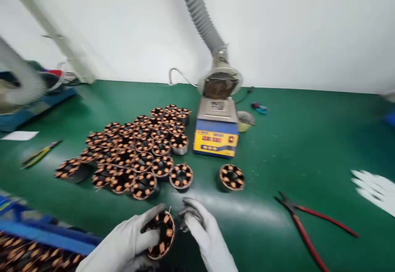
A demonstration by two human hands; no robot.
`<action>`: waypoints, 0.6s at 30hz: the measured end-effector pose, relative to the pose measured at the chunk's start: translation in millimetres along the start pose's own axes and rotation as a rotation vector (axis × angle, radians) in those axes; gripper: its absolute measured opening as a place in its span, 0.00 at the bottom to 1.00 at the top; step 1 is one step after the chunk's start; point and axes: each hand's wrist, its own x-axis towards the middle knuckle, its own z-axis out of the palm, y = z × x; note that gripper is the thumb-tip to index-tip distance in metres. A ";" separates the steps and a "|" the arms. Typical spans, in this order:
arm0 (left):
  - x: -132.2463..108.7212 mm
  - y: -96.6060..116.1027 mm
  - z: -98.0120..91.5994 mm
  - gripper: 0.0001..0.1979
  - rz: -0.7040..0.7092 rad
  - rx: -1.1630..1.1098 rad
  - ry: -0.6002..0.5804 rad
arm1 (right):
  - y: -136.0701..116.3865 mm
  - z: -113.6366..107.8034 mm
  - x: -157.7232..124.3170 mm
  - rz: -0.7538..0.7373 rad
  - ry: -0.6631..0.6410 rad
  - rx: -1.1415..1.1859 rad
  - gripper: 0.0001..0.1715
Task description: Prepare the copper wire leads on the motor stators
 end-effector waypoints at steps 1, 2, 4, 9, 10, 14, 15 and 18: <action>11.1 0.9 7.8 0.19 0.101 0.036 0.016 | -2.8 -3.3 -2.8 -0.003 0.028 0.012 0.26; 20.2 1.6 15.6 0.19 0.176 0.062 0.047 | -3.7 -7.3 -5.8 -0.003 0.055 0.007 0.26; 31.3 4.1 27.8 0.22 0.201 0.097 0.116 | -1.9 -15.7 -11.6 -0.004 0.083 -0.035 0.25; 32.3 25.2 36.7 0.33 0.023 0.213 0.167 | 3.1 -23.6 -13.0 -0.006 -0.026 -0.068 0.15; 32.2 30.9 38.7 0.33 -0.015 0.228 0.178 | 3.2 -22.7 -11.0 -0.003 -0.022 -0.046 0.13; 36.2 44.6 53.6 0.24 -0.154 0.197 0.312 | 5.1 -18.3 -1.0 -0.014 0.046 0.048 0.09; 37.5 44.8 57.1 0.22 -0.162 0.148 0.356 | 5.9 -17.7 1.2 -0.042 0.051 0.076 0.07; 39.2 40.9 60.9 0.19 -0.205 -0.276 0.407 | 6.0 -16.4 6.2 -0.156 0.008 0.178 0.05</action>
